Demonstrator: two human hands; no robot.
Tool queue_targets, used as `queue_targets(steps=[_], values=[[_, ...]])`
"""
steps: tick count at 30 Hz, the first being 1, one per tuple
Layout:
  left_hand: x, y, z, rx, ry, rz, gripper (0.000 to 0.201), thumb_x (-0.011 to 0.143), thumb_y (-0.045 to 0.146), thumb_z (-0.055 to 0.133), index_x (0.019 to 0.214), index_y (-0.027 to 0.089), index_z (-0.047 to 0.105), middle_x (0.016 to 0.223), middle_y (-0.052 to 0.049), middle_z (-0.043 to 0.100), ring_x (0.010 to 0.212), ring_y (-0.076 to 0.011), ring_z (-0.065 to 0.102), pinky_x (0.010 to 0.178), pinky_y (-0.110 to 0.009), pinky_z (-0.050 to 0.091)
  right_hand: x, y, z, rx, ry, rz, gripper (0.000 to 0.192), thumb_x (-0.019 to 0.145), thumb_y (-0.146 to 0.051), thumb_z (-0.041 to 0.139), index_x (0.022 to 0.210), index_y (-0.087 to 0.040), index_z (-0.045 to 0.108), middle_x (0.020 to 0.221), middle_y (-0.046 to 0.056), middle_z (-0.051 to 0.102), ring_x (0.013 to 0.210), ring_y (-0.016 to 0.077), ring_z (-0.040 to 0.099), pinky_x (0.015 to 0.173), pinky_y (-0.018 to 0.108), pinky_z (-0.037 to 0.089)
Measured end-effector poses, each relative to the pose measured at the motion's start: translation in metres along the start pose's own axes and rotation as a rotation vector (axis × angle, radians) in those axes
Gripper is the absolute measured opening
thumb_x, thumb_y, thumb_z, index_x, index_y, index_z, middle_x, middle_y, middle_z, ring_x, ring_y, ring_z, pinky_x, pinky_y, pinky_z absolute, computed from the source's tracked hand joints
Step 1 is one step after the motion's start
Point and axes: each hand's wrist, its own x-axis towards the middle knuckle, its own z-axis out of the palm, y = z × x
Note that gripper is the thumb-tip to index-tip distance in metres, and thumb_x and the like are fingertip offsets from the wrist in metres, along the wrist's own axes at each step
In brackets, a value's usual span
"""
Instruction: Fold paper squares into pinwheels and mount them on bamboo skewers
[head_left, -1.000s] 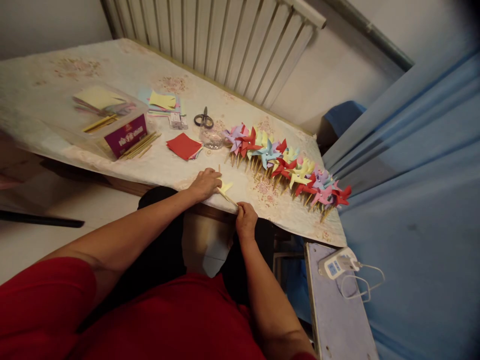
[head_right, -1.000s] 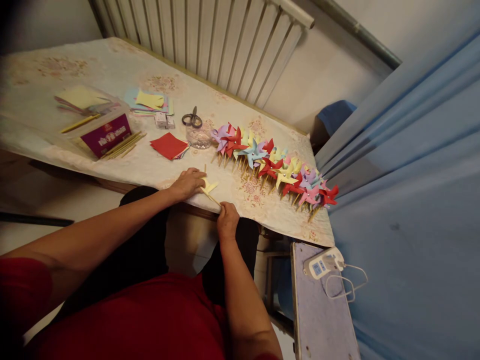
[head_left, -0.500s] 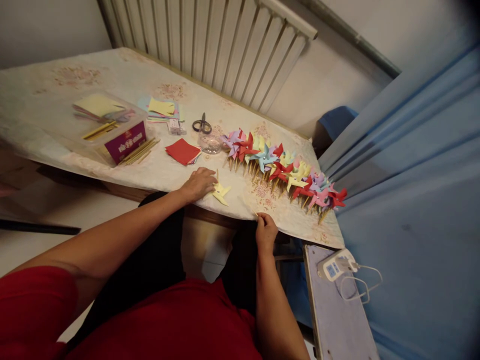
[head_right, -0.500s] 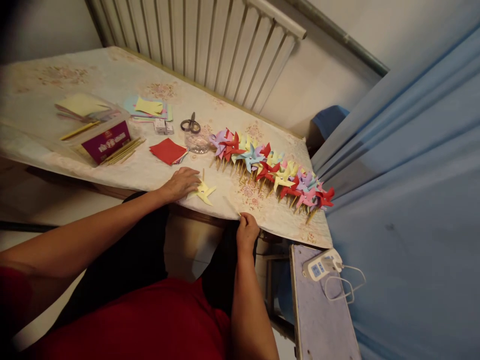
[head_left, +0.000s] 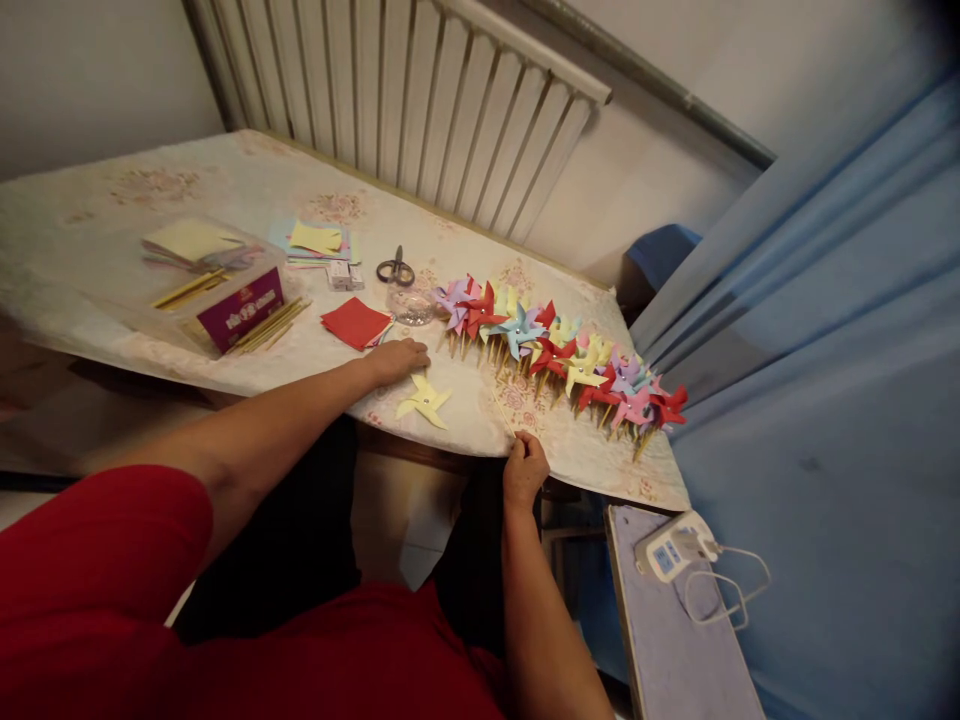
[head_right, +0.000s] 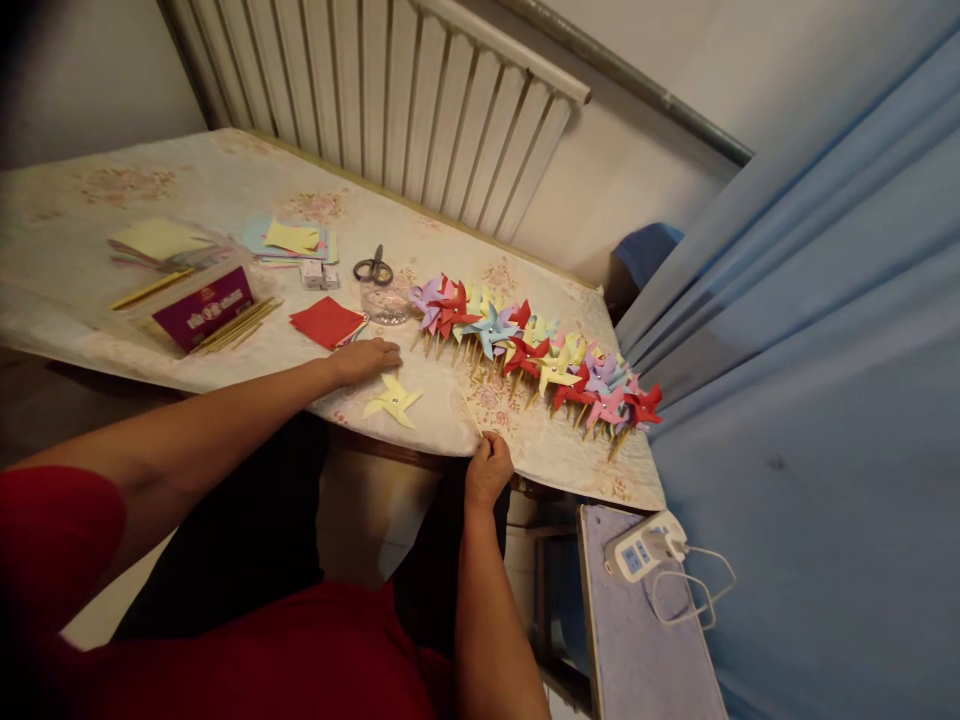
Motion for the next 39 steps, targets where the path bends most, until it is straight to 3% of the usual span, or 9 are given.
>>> queue_targets(steps=[10, 25, 31, 36, 39], values=[[0.009, -0.007, -0.001, 0.084, -0.082, 0.026, 0.024, 0.088, 0.019, 0.049, 0.093, 0.020, 0.072, 0.105, -0.010, 0.069, 0.098, -0.0219, 0.063, 0.078, -0.029, 0.045, 0.000, -0.003, 0.001, -0.010, 0.007, 0.034, 0.029, 0.084, -0.032, 0.046, 0.090, -0.018, 0.072, 0.096, 0.013, 0.077, 0.095, 0.0260, 0.069, 0.092, 0.038, 0.049], [-0.025, -0.006, -0.012, 0.008, -0.094, 0.099, 0.021, 0.088, 0.010, 0.049, 0.086, 0.016, 0.069, 0.097, -0.013, 0.069, 0.094, -0.0242, 0.065, 0.081, -0.031, 0.046, 0.001, -0.008, 0.001, -0.058, -0.010, 0.037, 0.029, 0.084, -0.029, 0.046, 0.089, -0.018, 0.072, 0.095, 0.013, 0.076, 0.091, 0.0252, 0.067, 0.088, 0.035, 0.048], [-0.049, 0.005, -0.009, -0.052, -0.040, -0.075, 0.017, 0.092, 0.022, 0.050, 0.089, 0.016, 0.066, 0.095, -0.013, 0.069, 0.089, -0.0243, 0.064, 0.078, -0.032, 0.045, 0.001, -0.007, 0.001, -0.058, -0.015, 0.034, 0.029, 0.083, -0.028, 0.046, 0.089, -0.018, 0.072, 0.093, 0.013, 0.076, 0.090, 0.0257, 0.067, 0.087, 0.035, 0.048], [-0.062, 0.023, 0.003, -0.503, 0.130, -0.332, 0.011, 0.080, 0.022, 0.060, 0.070, 0.020, 0.056, 0.073, -0.003, 0.062, 0.071, -0.0192, 0.056, 0.068, -0.028, 0.039, 0.001, -0.007, 0.001, -0.051, -0.013, 0.022, 0.028, 0.082, -0.027, 0.046, 0.088, -0.018, 0.072, 0.092, 0.013, 0.076, 0.090, 0.0255, 0.067, 0.087, 0.035, 0.047], [-0.067, 0.037, 0.012, -0.600, 0.169, -0.396, 0.008, 0.078, 0.020, 0.057, 0.070, 0.021, 0.054, 0.067, 0.000, 0.058, 0.066, -0.0164, 0.053, 0.064, -0.026, 0.037, 0.001, -0.006, 0.001, -0.063, -0.028, 0.020, 0.029, 0.083, -0.027, 0.045, 0.089, -0.018, 0.072, 0.093, 0.013, 0.076, 0.090, 0.0259, 0.067, 0.087, 0.035, 0.047]])
